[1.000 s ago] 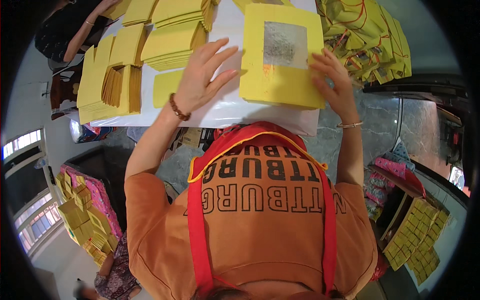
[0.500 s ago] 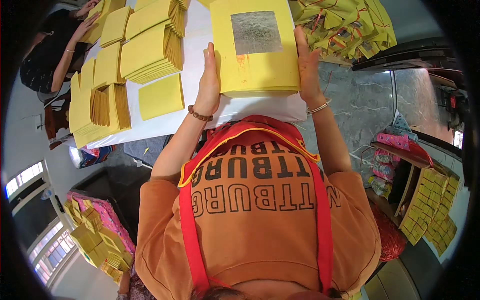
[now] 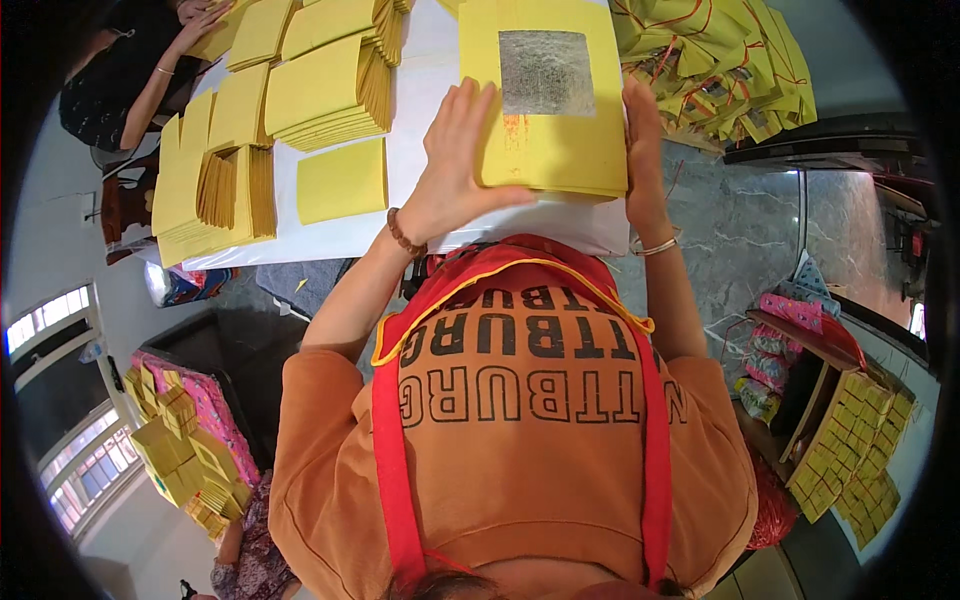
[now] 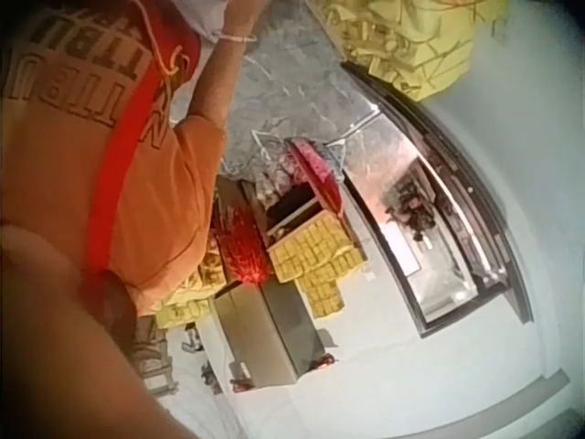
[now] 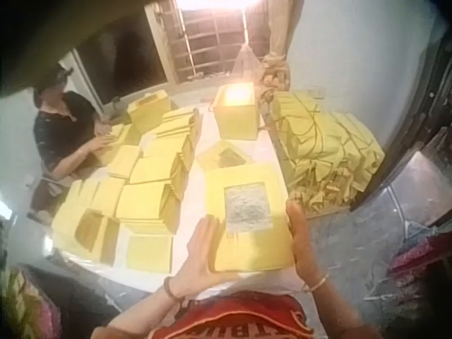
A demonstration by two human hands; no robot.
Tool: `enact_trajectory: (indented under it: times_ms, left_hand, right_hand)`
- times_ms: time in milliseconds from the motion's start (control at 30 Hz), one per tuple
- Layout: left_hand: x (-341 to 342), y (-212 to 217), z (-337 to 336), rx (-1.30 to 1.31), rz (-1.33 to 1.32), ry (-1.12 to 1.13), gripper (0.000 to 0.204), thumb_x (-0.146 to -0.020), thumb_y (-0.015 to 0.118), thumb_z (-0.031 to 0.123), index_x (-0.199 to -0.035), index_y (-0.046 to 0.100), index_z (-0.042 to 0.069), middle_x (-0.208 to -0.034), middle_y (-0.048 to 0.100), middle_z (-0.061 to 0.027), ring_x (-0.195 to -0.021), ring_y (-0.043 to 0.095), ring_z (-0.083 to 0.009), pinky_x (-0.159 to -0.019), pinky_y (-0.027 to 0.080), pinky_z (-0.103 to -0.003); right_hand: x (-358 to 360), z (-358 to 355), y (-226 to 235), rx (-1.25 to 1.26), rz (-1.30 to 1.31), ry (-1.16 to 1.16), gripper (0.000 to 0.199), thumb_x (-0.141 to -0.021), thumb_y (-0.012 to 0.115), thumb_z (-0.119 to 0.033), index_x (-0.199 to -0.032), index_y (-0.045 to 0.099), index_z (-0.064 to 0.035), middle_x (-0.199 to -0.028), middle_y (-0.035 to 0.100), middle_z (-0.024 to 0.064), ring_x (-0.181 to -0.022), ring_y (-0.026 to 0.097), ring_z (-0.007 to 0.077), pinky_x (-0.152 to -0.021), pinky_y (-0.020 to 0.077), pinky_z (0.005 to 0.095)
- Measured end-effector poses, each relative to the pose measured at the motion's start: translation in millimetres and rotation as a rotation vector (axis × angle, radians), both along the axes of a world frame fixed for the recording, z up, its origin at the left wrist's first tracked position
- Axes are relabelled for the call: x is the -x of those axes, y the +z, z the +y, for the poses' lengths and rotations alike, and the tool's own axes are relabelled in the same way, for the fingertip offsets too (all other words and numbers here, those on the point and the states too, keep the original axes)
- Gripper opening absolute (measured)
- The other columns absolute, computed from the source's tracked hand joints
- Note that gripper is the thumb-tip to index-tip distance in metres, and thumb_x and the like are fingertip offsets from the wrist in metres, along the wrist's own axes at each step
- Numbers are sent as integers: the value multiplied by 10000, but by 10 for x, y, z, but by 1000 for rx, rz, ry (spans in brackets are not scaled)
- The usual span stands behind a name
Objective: Folding and stacking sheets of yellow ceremonial joss paper.
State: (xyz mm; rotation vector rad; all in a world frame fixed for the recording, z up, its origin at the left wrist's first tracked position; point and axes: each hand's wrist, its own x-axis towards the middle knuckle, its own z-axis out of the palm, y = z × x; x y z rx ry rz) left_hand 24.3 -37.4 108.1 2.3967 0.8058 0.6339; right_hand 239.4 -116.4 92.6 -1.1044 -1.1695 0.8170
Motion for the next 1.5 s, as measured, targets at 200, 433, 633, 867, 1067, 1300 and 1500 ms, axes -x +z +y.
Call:
enact_trajectory:
  times_ms: [200, 433, 633, 867, 1067, 1300, 1500]
  left_hand:
    - [26, -124, 11, -46, -25, -8, 1093, -561, 750, 474, -1364, 135, 59, -1392, 119, -247, -1287, 137, -389, -1026, 153, -462]
    - [-8, -149, 4, -44, -90, -2, 1039, -572, 756, 431, -1351, 177, 61, -1365, 225, -202, -1256, 208, -377, -1008, 194, -454]
    - [61, 31, 48, -231, 150, -35, 746, -625, 687, 496, -1248, 433, 174, -1317, 334, -149, -1207, 253, -368, -967, 195, -457]
    - [185, 146, 189, -116, 115, -133, 533, -706, 629, 470, -1152, 544, 190, -1271, 420, -96, -1193, 309, -317, -957, 191, -450]
    - [214, 193, 292, 48, 170, -140, 346, -849, 509, 341, -1144, 561, 167, -1302, 414, -67, -1251, 279, -290, -1007, 203, -426]
    - [191, 200, 388, 371, 6, -112, 393, -912, 390, 336, -1164, 529, 68, -1276, 448, -76, -1258, 271, -289, -1021, 230, -391]
    - [225, 101, 351, 146, 80, -202, 346, -909, 396, 312, -1178, 536, 145, -1328, 381, -93, -1266, 239, -310, -1031, 196, -408]
  right_hand:
    - [-90, -67, 16, -98, -856, 23, 740, -612, 753, -300, -1250, 424, -117, -1333, 323, 123, -1275, 225, 323, -1026, 240, 414]
    - [-100, -64, 32, -105, -840, 47, 647, -582, 772, -245, -1162, 513, -123, -1262, 412, 78, -1243, 283, 317, -1003, 293, 421]
    - [-121, -67, 61, -91, -853, 76, 605, -590, 768, -233, -1136, 533, -119, -1254, 421, 76, -1244, 282, 313, -1005, 293, 420]
    - [-195, -64, 72, -30, -612, 141, 607, -620, 748, -193, -1172, 509, -113, -1287, 396, 83, -1257, 281, 272, -1017, 275, 388]
    - [-198, -84, 113, 12, -490, 146, 646, -626, 715, -196, -1214, 469, -89, -1313, 374, 95, -1255, 296, 267, -1024, 247, 383]
    - [-195, -73, 47, 23, -317, 110, 756, -635, 730, -205, -1294, 369, -124, -1333, 340, 108, -1259, 286, 237, -1029, 237, 363]
    - [-172, -57, 20, 50, -265, 84, 787, -627, 736, -203, -1306, 347, -116, -1358, 304, 137, -1284, 246, 248, -1040, 203, 368]
